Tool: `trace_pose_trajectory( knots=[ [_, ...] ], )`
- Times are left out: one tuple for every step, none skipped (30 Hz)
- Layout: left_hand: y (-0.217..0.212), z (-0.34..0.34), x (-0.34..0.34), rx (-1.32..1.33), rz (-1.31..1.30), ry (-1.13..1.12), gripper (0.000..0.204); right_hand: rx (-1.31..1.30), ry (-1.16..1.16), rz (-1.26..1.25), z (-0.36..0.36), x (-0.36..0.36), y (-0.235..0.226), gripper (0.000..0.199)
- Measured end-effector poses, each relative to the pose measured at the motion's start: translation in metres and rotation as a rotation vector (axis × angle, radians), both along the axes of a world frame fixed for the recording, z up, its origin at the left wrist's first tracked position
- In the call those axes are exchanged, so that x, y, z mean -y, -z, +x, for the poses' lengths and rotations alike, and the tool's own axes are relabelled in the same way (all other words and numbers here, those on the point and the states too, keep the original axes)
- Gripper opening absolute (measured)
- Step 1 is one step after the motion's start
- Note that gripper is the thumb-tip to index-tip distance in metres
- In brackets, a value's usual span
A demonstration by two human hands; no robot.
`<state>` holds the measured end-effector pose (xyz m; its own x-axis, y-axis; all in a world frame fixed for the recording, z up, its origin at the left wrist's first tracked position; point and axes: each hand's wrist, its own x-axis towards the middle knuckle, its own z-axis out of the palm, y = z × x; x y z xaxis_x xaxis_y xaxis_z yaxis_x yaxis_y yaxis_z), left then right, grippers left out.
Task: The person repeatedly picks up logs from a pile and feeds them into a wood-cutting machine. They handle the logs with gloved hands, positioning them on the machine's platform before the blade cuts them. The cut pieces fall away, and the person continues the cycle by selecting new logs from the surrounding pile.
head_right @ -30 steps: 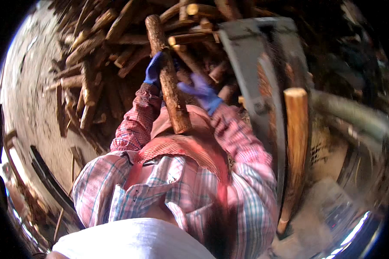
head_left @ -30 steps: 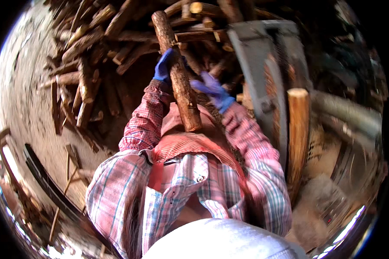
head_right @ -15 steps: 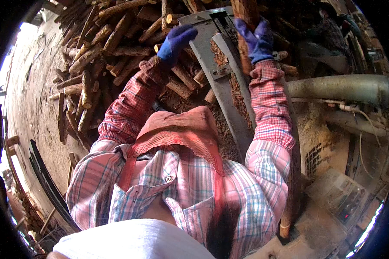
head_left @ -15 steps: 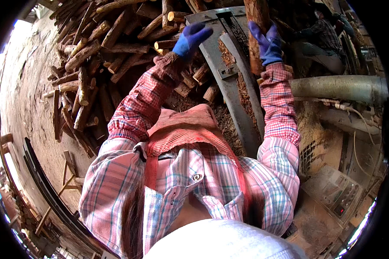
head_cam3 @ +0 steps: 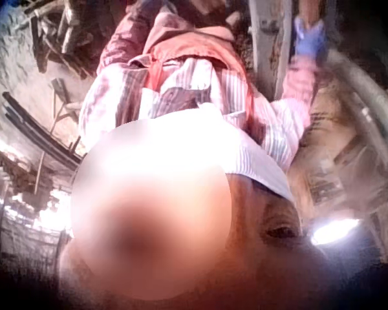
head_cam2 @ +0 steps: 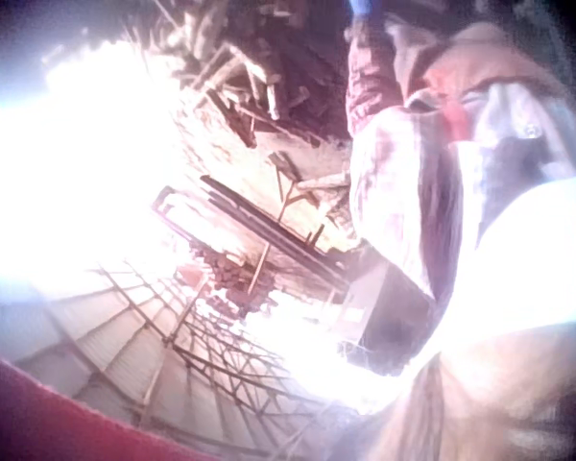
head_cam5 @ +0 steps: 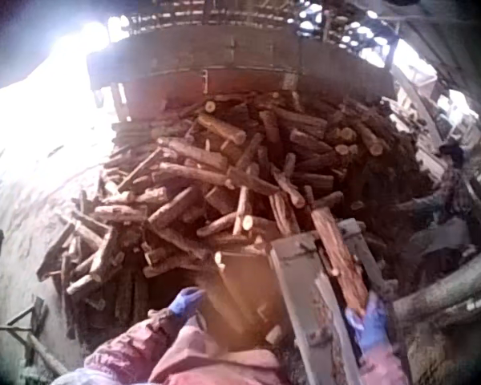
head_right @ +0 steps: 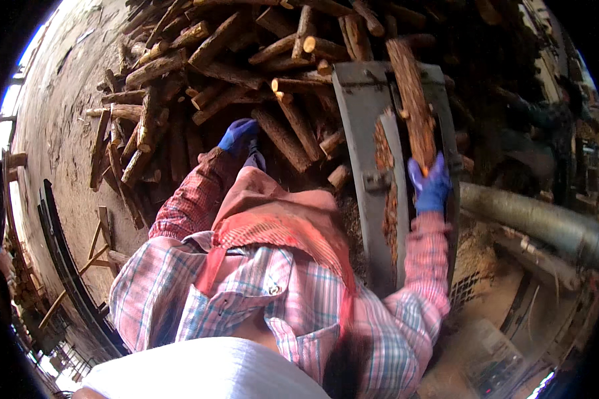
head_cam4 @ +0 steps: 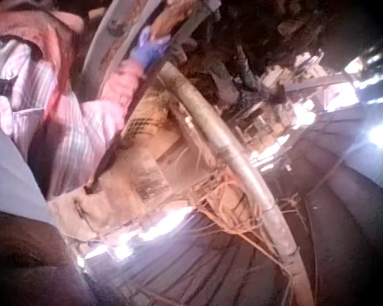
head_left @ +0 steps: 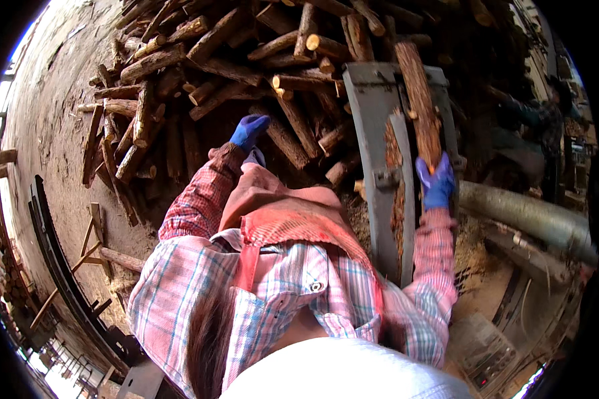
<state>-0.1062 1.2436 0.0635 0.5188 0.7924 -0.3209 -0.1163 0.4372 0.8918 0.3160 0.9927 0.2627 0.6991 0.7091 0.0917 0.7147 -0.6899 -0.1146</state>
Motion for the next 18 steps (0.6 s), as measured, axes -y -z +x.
trace_pose_trajectory(
  knots=[
    [0.013,-0.004,-0.01,-0.001,-0.055,0.006,0.031,0.119,-0.104,0.128,-0.014,0.003,-0.019,0.078],
    [0.023,-0.009,-0.021,-0.016,-0.111,0.013,0.031,0.223,-0.206,0.254,-0.032,0.0,-0.038,0.074],
    [0.031,-0.01,-0.033,-0.036,-0.166,0.034,0.031,0.326,-0.294,0.38,-0.049,-0.008,-0.048,0.07],
    [0.041,-0.004,-0.053,-0.046,-0.19,0.05,0.03,0.221,-0.321,0.491,-0.064,-0.03,-0.042,0.066],
    [0.056,0.011,-0.085,-0.059,-0.227,0.067,0.03,0.113,-0.343,0.59,-0.079,-0.07,-0.029,0.062],
    [0.067,0.03,-0.107,-0.056,-0.258,0.091,0.03,0.026,-0.363,0.694,-0.094,-0.099,-0.021,0.059],
    [0.071,0.053,-0.13,-0.067,-0.132,0.205,0.03,0.055,-0.444,0.676,-0.103,-0.128,-0.014,0.059],
    [0.079,0.079,-0.155,-0.167,-0.053,0.255,0.028,0.076,-0.525,0.646,-0.109,-0.158,-0.01,0.059],
    [0.067,0.107,-0.169,-0.135,-0.089,0.348,0.022,0.06,-0.518,0.57,-0.112,-0.179,0.0,0.057],
    [0.049,0.136,-0.181,-0.102,-0.124,0.445,0.016,0.044,-0.506,0.496,-0.118,-0.193,0.005,0.055],
    [0.072,0.16,-0.202,0.052,0.181,0.466,0.018,0.013,-0.485,0.424,-0.126,-0.212,0.005,0.055],
    [0.084,0.201,-0.232,0.134,0.439,0.55,0.021,-0.017,-0.448,0.347,-0.119,-0.24,0.012,0.055],
    [0.096,0.236,-0.268,0.228,0.683,0.578,0.025,0.01,-0.494,0.299,-0.118,-0.254,0.021,0.055],
    [0.088,0.276,-0.278,0.26,0.874,0.686,0.029,0.009,-0.437,0.174,-0.121,-0.254,0.025,0.054],
    [0.044,0.327,-0.276,0.275,0.071,0.642,0.03,-0.013,-0.376,0.197,-0.117,-0.253,0.032,0.054],
    [0.003,0.364,-0.266,0.205,-0.714,0.519,0.031,-0.034,-0.338,0.226,-0.117,-0.249,0.035,0.054],
    [-0.002,0.395,-0.261,0.132,-0.816,0.496,0.035,-0.046,-0.309,0.173,-0.122,-0.248,0.03,0.053],
    [0.019,0.433,-0.262,0.085,-0.575,0.561,0.041,-0.059,-0.283,0.166,-0.128,-0.248,0.027,0.053]
  ],
)
